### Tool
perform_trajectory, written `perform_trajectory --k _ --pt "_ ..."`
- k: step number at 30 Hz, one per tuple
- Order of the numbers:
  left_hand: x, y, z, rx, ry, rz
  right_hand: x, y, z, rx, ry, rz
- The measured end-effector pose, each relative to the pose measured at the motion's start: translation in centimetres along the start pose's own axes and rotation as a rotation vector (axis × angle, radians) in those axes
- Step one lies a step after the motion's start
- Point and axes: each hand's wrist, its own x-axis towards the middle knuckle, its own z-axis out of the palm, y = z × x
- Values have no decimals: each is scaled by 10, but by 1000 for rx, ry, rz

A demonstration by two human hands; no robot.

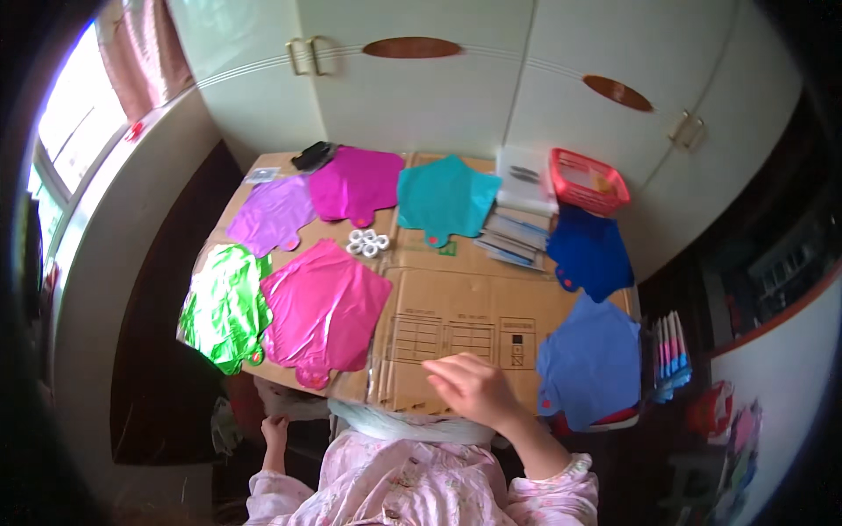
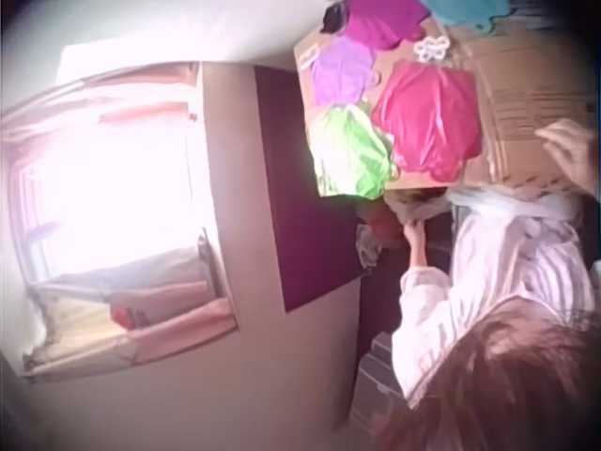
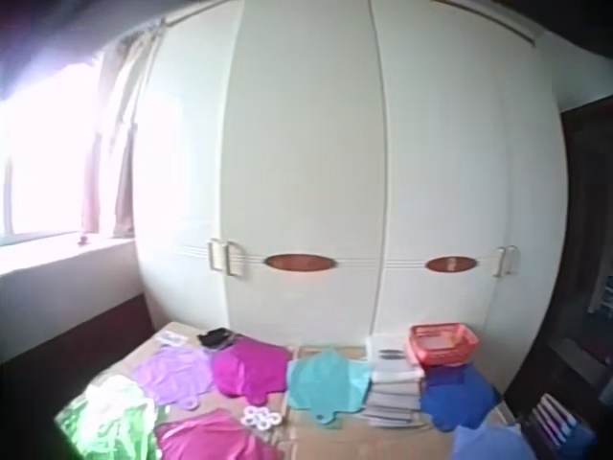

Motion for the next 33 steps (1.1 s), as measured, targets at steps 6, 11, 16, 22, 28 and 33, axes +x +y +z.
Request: perform_trajectory --k 6,11,16,22,28,33 --pt "12 -77 38 -316 123 -440 57 -21 119 138 -147 -173" --pt "11 -65 33 -1604 8 -550 86 -34 184 62 -209 -256" --pt "10 -58 26 -1622 -157 -569 100 -54 208 -93 -169 -326" --pt "5 -75 9 -1354 -403 -541 94 -46 229 -126 -169 -264" --pt "19 -58 -18 -1344 -176 -731 100 -47 225 10 -35 -215" --pt "26 -26 -34 344 -20 -293 96 -51 231 -135 -103 -259"
